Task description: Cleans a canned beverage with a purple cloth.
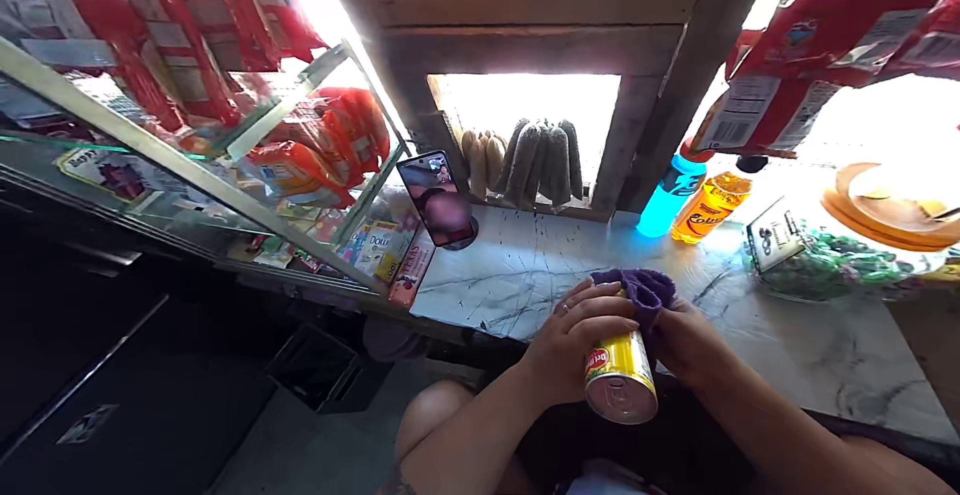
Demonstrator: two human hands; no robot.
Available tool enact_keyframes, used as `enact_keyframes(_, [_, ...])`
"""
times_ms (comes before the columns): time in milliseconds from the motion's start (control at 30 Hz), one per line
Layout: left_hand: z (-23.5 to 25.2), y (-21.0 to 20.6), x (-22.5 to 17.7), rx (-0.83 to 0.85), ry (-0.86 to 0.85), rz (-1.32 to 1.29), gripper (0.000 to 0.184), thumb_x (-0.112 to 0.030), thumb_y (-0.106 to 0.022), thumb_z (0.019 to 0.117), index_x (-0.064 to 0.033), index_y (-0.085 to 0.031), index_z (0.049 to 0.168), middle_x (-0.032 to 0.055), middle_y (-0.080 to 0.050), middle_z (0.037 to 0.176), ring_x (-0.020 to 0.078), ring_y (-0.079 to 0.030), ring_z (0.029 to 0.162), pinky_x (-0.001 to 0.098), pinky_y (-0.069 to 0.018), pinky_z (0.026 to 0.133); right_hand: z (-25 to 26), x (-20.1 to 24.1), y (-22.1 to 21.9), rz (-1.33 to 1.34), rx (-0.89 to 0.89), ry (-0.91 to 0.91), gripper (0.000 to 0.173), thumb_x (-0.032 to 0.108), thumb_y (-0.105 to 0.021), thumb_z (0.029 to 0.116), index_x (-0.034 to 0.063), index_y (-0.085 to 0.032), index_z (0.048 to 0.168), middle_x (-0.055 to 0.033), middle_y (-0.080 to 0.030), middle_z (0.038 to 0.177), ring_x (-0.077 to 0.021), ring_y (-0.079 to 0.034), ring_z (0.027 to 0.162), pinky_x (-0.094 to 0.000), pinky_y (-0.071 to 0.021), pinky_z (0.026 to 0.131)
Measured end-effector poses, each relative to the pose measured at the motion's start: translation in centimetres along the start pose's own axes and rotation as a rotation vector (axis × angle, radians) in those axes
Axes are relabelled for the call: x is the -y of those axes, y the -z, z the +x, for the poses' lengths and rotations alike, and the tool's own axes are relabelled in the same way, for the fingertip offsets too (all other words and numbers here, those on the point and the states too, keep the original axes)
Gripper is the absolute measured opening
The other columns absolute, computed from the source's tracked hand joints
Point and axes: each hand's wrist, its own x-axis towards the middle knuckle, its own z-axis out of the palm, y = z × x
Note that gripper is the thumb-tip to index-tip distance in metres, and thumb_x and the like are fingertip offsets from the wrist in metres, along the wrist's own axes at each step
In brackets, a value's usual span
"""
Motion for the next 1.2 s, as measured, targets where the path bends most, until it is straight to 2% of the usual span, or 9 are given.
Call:
enact_keyframes(133, [-0.2,-0.1,-0.7,-0.022,-0.038,-0.056,0.051,-0.024,-0.082,0.0864,-0.0161,-0.052,0.127,0.0083,-0.060,0.135,0.0307,-0.048,0.139,0.0523,-0.0359,0.120,-1.0,-0.7,-0.8,-0.002,-0.035,0.098,0.013,0.004,-0.064,0.0927,0.0128,-0.069,0.100,0.0000,-0.076,0.088,-0.0075,-0.072,0.080,-0.0276,-0.0611,0.076])
enact_keyframes(233, [-0.2,-0.3,-1.1,-0.056,-0.074,-0.167,0.039,-0.029,-0.072,0.0929,-0.0159,-0.054,0.125,0.0060,-0.060,0.131,0.0276,-0.049,0.137,0.0511,-0.0334,0.120,-1.6,-0.8,-0.2,0.043,0.116,0.071,0.016,0.026,-0.077,0.0891,0.0175,-0.074,0.102,0.0002,-0.077,0.093,-0.0078,-0.072,0.086,-0.0284,-0.0606,0.081])
enact_keyframes(333, [0.0,-0.4,-1.1,-0.097,-0.082,-0.233,0.045,-0.028,-0.077,0.0885,-0.0151,-0.053,0.124,0.0060,-0.060,0.128,0.0261,-0.052,0.133,0.0500,-0.0355,0.120,-1.8,-0.6,0.3,0.010,0.271,0.008,0.026,0.040,-0.071,0.0932,0.0209,-0.073,0.110,0.0025,-0.076,0.102,-0.0077,-0.071,0.096,-0.0293,-0.0588,0.088])
enact_keyframes(433, [0.1,-0.4,-1.0,-0.086,-0.078,-0.230,0.042,-0.030,-0.075,0.0891,-0.0153,-0.055,0.123,0.0050,-0.061,0.126,0.0245,-0.053,0.131,0.0480,-0.0369,0.118,-1.8,0.1,0.2,-0.100,0.216,-0.013,0.010,0.023,-0.065,0.0983,0.0206,-0.071,0.106,0.0067,-0.076,0.098,-0.0034,-0.070,0.091,-0.0256,-0.0585,0.085])
enact_keyframes(667, [0.0,-1.2,-1.2,0.010,-0.171,-0.073,0.028,-0.042,-0.060,0.1001,-0.0216,-0.060,0.120,-0.0011,-0.057,0.132,0.0192,-0.047,0.136,0.0483,-0.0303,0.121,-1.1,1.8,0.1,-0.155,0.058,0.091,0.033,-0.011,-0.061,0.0835,0.0112,-0.065,0.108,0.0052,-0.075,0.096,-0.0045,-0.070,0.089,-0.0262,-0.0594,0.083])
enact_keyframes(933, [-0.6,-2.3,-1.1,0.020,-0.311,0.139,0.022,-0.031,-0.057,0.1040,-0.0239,-0.060,0.124,-0.0034,-0.052,0.138,0.0153,-0.041,0.140,0.0393,-0.0278,0.121,-0.9,2.2,1.3,-0.170,0.420,0.077,0.021,0.013,-0.061,0.0995,0.0259,-0.070,0.113,0.0148,-0.074,0.105,0.0024,-0.068,0.097,-0.0216,-0.0563,0.088])
enact_keyframes(1033, [-0.3,-2.7,-0.7,0.029,-0.293,0.132,0.022,-0.034,-0.056,0.1035,-0.0227,-0.061,0.122,-0.0026,-0.055,0.132,0.0142,-0.045,0.135,0.0388,-0.0268,0.121,-0.4,3.3,1.4,-0.416,0.436,0.089,0.024,0.006,-0.047,0.1031,0.0157,-0.063,0.118,0.0169,-0.070,0.106,0.0069,-0.064,0.100,-0.0190,-0.0534,0.093])
enact_keyframes(1133, [-0.1,-3.6,-0.2,0.056,-0.283,0.138,0.024,-0.037,-0.055,0.1035,-0.0229,-0.062,0.121,-0.0001,-0.057,0.126,0.0160,-0.048,0.129,0.0378,-0.0263,0.120,0.8,4.2,1.7,-0.735,0.414,0.199,0.025,0.008,-0.049,0.1021,0.0006,-0.064,0.121,0.0069,-0.070,0.109,0.0088,-0.061,0.103,-0.0160,-0.0510,0.095])
enact_keyframes(1200, [-0.2,-4.4,0.0,0.065,-0.260,0.135,0.025,-0.038,-0.057,0.1020,-0.0241,-0.061,0.122,-0.0005,-0.057,0.126,0.0163,-0.048,0.129,0.0401,-0.0242,0.121,1.2,4.6,1.8,-0.951,0.334,0.218,0.029,0.016,-0.051,0.1022,0.0015,-0.066,0.122,-0.0005,-0.071,0.111,0.0035,-0.062,0.105,-0.0207,-0.0506,0.097])
